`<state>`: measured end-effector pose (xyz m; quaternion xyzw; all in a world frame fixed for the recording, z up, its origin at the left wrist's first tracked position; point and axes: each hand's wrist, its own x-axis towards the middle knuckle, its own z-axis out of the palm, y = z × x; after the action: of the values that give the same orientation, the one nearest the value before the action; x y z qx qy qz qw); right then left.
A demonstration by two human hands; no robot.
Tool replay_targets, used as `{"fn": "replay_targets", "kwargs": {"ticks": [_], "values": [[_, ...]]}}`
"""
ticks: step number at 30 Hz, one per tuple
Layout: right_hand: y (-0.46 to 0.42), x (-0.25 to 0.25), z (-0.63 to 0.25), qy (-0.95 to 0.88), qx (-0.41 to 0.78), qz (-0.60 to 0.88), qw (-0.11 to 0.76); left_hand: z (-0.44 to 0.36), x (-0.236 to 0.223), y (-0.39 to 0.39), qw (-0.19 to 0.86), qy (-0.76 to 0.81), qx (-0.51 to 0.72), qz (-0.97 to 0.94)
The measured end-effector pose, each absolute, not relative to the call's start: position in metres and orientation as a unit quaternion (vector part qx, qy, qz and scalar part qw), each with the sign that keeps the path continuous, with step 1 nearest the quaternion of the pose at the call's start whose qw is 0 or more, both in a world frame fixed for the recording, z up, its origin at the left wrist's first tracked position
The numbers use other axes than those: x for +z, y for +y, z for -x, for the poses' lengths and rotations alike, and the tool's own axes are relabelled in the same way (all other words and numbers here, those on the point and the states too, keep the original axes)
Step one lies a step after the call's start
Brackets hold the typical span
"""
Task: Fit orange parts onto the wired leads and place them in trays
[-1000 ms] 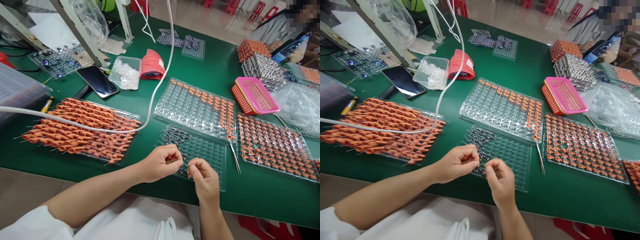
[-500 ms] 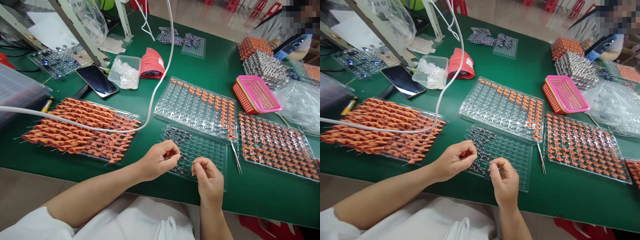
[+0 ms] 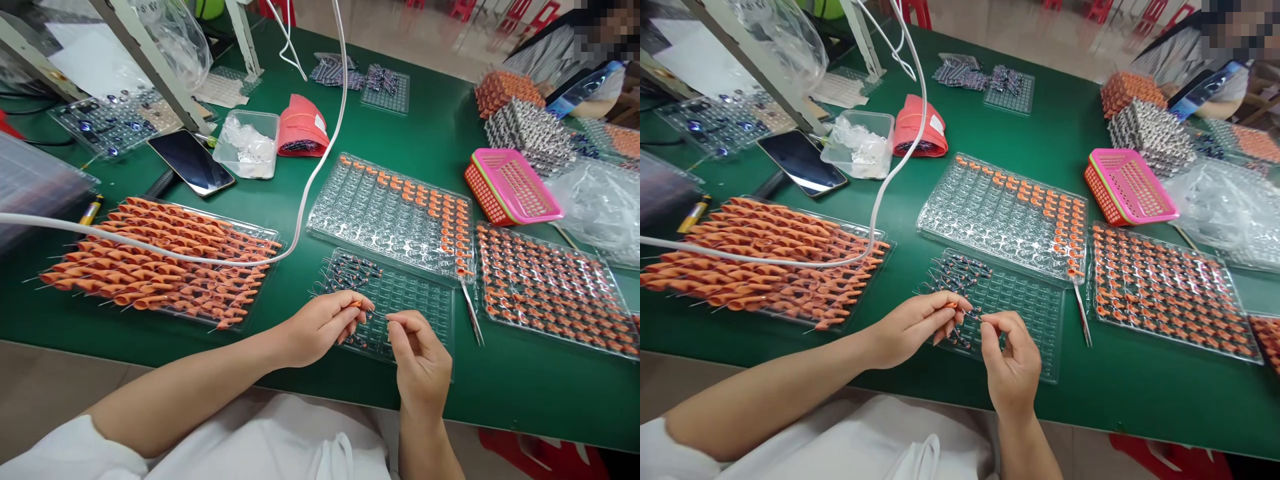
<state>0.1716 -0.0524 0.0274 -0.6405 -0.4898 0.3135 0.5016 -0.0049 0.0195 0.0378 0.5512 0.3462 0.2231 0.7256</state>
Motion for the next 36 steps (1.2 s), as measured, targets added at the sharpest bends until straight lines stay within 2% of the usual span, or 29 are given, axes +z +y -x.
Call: {"fn": "replay_targets", "kwargs": {"ticks": [3, 8, 24, 36], "values": [[-0.0530, 0.0273, -0.1715, -0.490, 0.308, 0.655, 0.486, 0.0054, 0.0378, 0.0182, 0.668, 0.349, 0.234, -0.615], [-0.0523, 0.0280, -0.1716, -0.514, 0.294, 0.660, 0.463, 0.0063, 0.0362, 0.0178, 0.628, 0.330, 0.236, -0.664], [-0.0504, 0.0291, -0.1714, -0.506, 0.339, 0.661, 0.439, 0.0069, 0.0354, 0.0197, 0.561, 0.313, 0.226, -0.732], [-0.0493, 0.0298, -0.1727, -0.502, 0.343, 0.661, 0.439, 0.0068, 0.0356, 0.0201, 0.553, 0.312, 0.214, -0.742]]}}
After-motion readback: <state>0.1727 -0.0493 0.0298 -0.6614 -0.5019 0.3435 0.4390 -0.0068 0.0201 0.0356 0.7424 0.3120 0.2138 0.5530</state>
